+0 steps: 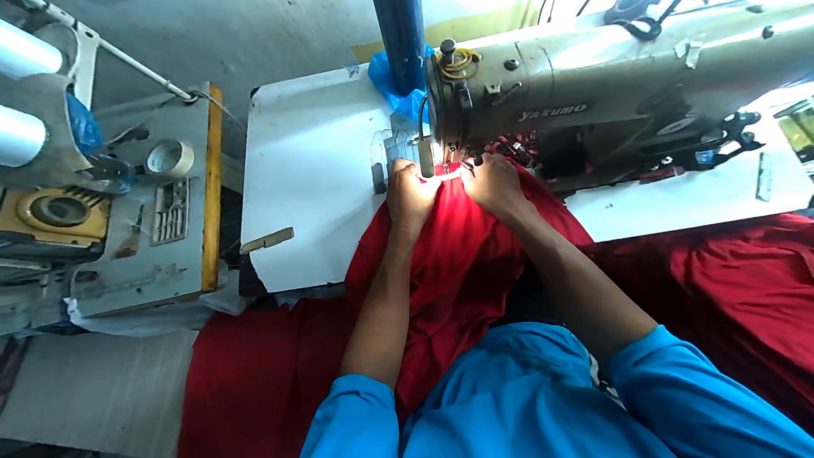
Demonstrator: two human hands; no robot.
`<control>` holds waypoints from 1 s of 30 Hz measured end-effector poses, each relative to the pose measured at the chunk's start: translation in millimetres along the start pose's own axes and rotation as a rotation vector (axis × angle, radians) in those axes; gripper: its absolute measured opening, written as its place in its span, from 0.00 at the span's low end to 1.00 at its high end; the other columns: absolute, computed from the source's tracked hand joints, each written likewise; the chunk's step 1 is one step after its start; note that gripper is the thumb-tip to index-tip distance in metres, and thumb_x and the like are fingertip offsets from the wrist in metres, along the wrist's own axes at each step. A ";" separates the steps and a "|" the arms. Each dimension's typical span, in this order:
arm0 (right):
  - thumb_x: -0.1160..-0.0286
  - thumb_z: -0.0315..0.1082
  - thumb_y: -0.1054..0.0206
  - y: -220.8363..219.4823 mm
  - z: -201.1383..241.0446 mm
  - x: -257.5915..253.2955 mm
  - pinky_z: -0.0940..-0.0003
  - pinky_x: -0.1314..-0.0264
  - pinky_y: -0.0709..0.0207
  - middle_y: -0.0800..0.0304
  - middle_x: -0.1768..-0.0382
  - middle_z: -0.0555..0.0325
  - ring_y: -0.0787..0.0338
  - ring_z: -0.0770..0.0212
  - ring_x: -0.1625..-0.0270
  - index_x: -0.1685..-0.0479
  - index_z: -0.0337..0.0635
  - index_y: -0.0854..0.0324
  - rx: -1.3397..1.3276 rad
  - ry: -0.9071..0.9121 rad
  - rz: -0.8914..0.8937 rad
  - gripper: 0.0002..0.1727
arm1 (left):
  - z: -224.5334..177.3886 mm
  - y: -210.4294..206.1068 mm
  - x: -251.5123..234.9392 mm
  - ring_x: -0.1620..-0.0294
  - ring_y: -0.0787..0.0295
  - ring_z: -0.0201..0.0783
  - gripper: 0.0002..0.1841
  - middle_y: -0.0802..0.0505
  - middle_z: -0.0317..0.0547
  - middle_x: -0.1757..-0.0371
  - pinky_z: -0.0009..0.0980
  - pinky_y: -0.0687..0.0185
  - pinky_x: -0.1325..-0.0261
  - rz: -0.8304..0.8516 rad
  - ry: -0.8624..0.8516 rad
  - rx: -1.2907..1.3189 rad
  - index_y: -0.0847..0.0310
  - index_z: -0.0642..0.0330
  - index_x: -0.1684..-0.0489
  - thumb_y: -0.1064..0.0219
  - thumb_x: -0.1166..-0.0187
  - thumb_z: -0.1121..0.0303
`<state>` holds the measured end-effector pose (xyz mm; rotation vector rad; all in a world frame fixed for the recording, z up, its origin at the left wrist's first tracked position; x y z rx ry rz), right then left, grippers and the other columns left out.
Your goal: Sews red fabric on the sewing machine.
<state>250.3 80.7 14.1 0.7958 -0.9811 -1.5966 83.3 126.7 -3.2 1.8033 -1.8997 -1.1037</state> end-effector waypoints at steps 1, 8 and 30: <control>0.17 0.43 0.40 0.1 0.6 -0.7 0.37 0.46 0.20 0.08 0.52 0.38 0.09 0.38 0.41 0.55 0.34 0.13 0.004 -0.008 -0.007 0.19 | -0.2 -0.3 -1.6 0.47 0.13 0.43 0.13 0.11 0.47 0.53 0.44 0.16 0.45 0.014 0.011 -0.012 0.15 0.60 0.76 0.24 0.33 0.59; 0.17 0.42 0.42 -4.6 3.7 -2.1 0.37 0.48 0.19 0.07 0.50 0.39 0.08 0.38 0.42 0.49 0.38 0.12 0.046 -0.046 -0.053 0.18 | 0.9 -2.1 -13.9 0.43 0.13 0.45 0.15 0.11 0.50 0.48 0.47 0.17 0.41 0.082 0.094 -0.062 0.13 0.61 0.74 0.22 0.35 0.57; 0.22 0.41 0.38 -3.4 7.5 -1.9 0.39 0.54 0.19 0.06 0.52 0.42 0.07 0.40 0.46 0.47 0.40 0.12 0.035 -0.123 -0.128 0.17 | -3.7 -1.4 -17.1 0.39 0.13 0.48 0.18 0.11 0.52 0.44 0.50 0.17 0.38 0.093 0.141 -0.092 0.12 0.60 0.55 0.20 0.39 0.60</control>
Point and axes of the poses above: each hand's wrist, its own x-axis away from the middle knuckle, its own y-axis out of the back of the hand, z = x × y, the point moved 6 cm from there along -x, towards the middle knuckle
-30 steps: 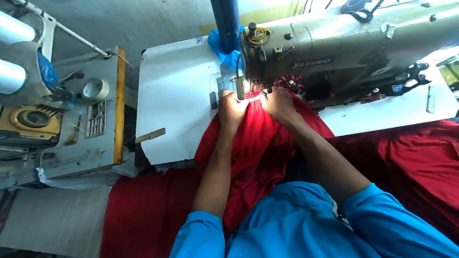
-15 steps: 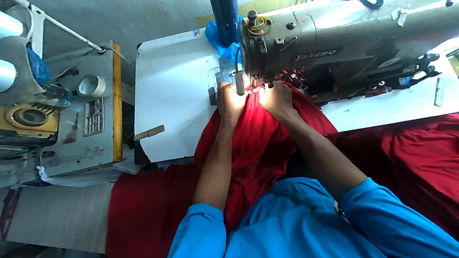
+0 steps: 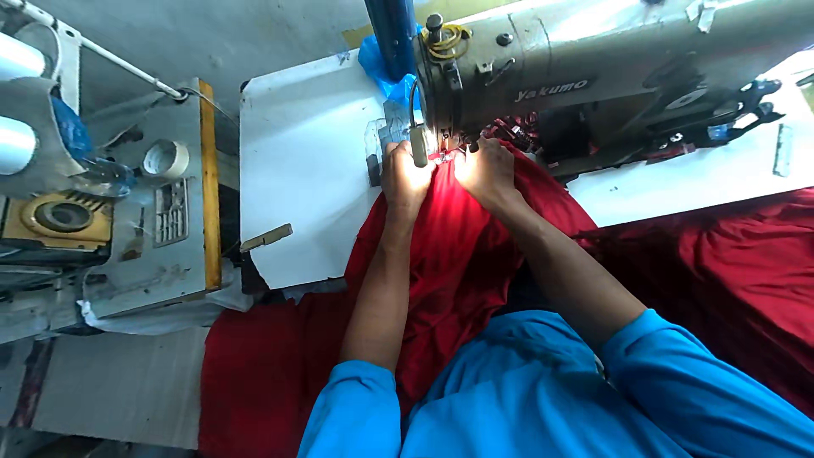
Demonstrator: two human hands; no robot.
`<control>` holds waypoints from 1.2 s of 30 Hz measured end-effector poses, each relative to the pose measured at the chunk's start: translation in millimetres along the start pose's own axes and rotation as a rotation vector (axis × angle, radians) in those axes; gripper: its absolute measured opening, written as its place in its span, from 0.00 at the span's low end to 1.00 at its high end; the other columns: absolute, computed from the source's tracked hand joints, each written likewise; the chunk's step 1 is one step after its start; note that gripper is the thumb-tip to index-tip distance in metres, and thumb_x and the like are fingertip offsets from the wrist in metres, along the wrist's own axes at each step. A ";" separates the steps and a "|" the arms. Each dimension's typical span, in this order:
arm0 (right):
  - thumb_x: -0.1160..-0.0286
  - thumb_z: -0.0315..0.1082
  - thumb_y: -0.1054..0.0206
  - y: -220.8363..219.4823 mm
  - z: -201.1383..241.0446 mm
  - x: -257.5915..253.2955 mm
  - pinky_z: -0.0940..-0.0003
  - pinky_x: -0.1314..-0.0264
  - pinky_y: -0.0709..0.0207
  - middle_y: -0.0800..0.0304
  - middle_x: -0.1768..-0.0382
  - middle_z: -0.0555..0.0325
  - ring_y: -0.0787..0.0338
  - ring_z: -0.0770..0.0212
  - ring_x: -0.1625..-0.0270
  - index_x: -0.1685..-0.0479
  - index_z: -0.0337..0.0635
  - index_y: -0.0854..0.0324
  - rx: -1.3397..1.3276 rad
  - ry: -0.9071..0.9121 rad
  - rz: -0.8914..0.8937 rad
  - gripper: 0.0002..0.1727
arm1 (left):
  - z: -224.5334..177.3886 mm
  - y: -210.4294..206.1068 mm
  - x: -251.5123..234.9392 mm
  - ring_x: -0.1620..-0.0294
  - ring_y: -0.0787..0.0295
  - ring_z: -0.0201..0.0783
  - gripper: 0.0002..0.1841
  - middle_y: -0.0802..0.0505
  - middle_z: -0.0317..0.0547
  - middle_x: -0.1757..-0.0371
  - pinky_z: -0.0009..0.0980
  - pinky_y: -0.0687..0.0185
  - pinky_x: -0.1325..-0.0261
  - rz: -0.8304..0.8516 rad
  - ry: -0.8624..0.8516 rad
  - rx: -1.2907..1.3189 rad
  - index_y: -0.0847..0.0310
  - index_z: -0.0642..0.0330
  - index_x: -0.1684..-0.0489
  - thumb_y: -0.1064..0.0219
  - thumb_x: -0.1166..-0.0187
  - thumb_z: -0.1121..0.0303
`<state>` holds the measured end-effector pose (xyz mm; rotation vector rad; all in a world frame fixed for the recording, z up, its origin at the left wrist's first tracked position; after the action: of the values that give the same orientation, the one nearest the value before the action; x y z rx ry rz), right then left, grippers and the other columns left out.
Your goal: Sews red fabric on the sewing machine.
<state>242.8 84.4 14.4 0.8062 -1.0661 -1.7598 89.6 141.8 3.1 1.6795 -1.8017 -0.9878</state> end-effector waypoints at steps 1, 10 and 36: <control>0.22 0.41 0.38 1.4 0.3 0.4 0.39 0.53 0.19 0.07 0.52 0.42 0.07 0.40 0.45 0.47 0.39 0.13 -0.004 -0.016 0.011 0.17 | -0.6 -0.1 0.1 0.39 0.13 0.49 0.19 0.10 0.53 0.44 0.51 0.17 0.38 -0.004 -0.031 0.004 0.12 0.60 0.51 0.21 0.39 0.62; 0.25 0.43 0.35 5.1 0.6 1.9 0.39 0.52 0.19 0.07 0.53 0.41 0.07 0.40 0.45 0.46 0.39 0.14 -0.027 -0.053 0.025 0.18 | 3.3 -5.8 2.6 0.50 0.11 0.38 0.08 0.10 0.45 0.52 0.40 0.13 0.45 -0.013 -0.379 -0.040 0.10 0.56 0.62 0.30 0.27 0.62; 0.23 0.41 0.37 3.6 -1.1 1.9 0.38 0.54 0.18 0.06 0.54 0.42 0.06 0.40 0.47 0.45 0.42 0.13 -0.020 -0.003 -0.002 0.17 | 14.8 16.4 12.8 0.44 0.08 0.41 0.21 0.07 0.44 0.40 0.43 0.12 0.45 0.142 -0.782 -0.170 0.08 0.43 0.37 0.42 0.21 0.71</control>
<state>244.3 81.5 17.1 0.7928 -1.0485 -1.7709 66.3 131.6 5.0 1.1020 -2.1648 -1.8395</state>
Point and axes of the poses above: each hand's wrist, its own x-axis away from the middle knuckle, its own y-axis out of the back of the hand, z = x × y, the point moved 6 cm from there along -x, towards the middle knuckle
